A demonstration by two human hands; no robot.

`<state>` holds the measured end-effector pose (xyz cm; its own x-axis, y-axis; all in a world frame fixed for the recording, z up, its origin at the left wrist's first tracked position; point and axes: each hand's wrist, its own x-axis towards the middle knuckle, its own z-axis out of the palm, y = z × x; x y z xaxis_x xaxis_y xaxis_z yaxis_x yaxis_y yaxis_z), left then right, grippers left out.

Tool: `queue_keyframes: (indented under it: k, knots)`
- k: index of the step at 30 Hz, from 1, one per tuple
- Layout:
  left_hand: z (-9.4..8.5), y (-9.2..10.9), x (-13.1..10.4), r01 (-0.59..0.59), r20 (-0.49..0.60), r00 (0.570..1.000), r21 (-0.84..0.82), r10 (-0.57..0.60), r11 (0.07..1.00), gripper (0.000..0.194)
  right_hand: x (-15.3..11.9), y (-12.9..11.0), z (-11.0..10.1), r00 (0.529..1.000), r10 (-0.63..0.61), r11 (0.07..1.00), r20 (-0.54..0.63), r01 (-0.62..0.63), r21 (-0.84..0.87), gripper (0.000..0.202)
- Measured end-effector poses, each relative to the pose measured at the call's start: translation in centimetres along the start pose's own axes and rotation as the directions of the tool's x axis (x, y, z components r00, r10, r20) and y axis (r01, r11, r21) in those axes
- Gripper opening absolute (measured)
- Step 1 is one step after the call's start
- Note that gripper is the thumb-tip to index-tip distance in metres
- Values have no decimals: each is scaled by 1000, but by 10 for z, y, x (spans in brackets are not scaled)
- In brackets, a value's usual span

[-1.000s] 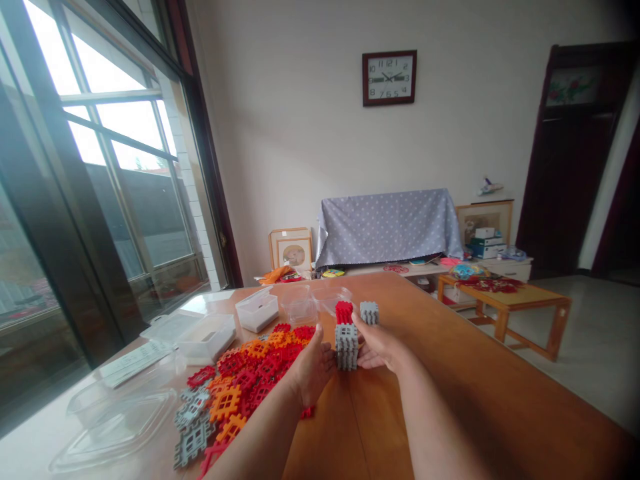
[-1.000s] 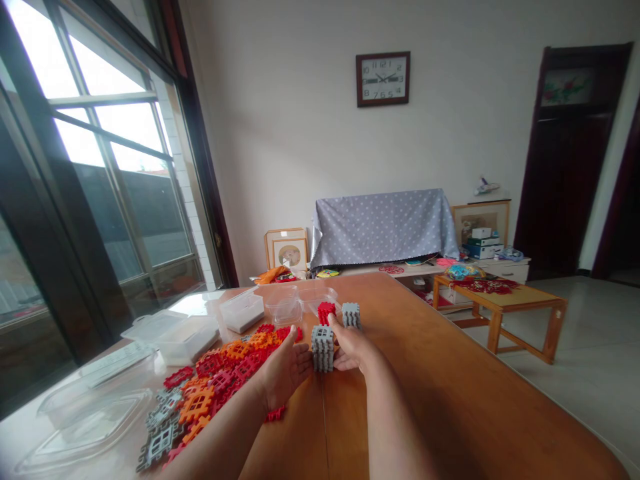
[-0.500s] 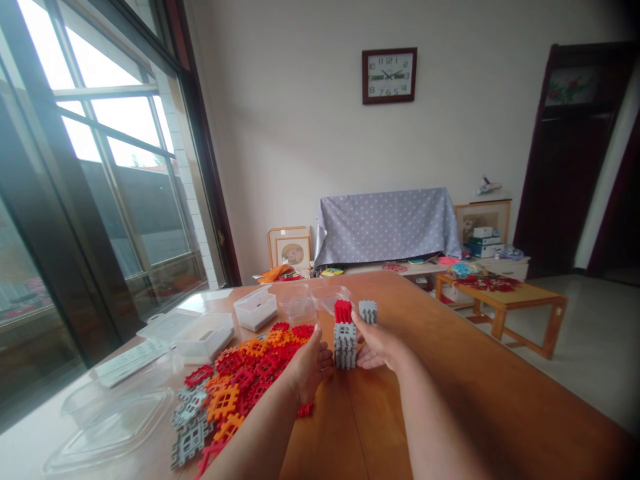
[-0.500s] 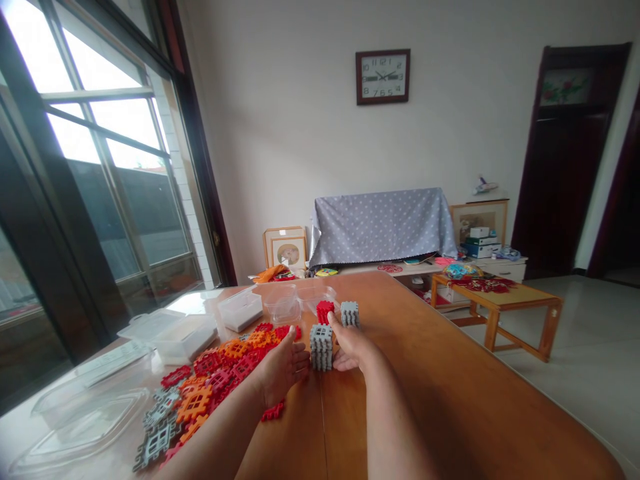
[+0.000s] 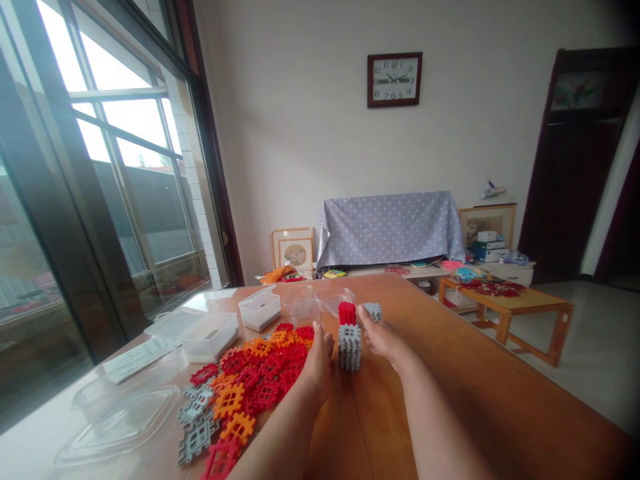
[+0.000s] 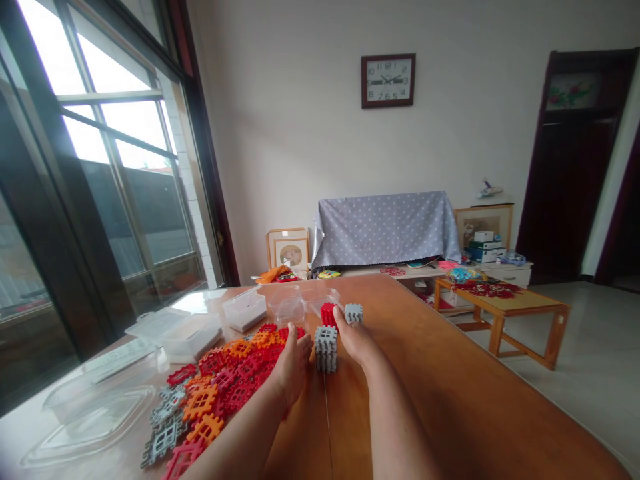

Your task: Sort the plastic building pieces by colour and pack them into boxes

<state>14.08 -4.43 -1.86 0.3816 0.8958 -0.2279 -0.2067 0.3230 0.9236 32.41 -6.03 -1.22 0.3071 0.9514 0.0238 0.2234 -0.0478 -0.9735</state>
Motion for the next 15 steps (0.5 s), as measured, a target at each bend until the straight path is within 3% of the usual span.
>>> queue_keyframes:
  k: [7,12,15]
  knots:
    - [6,-12,1,-60,62,996,-90,66,994,101,-10,-12,16,999,19,1000,-32,-20,-24,71]
    - [10,-12,-1,-80,57,994,-135,88,988,101,-22,-5,31,998,57,983,-6,-55,176,81]
    - [11,-15,1,-121,43,991,-145,128,982,96,-29,2,39,997,54,977,-49,-42,209,83]
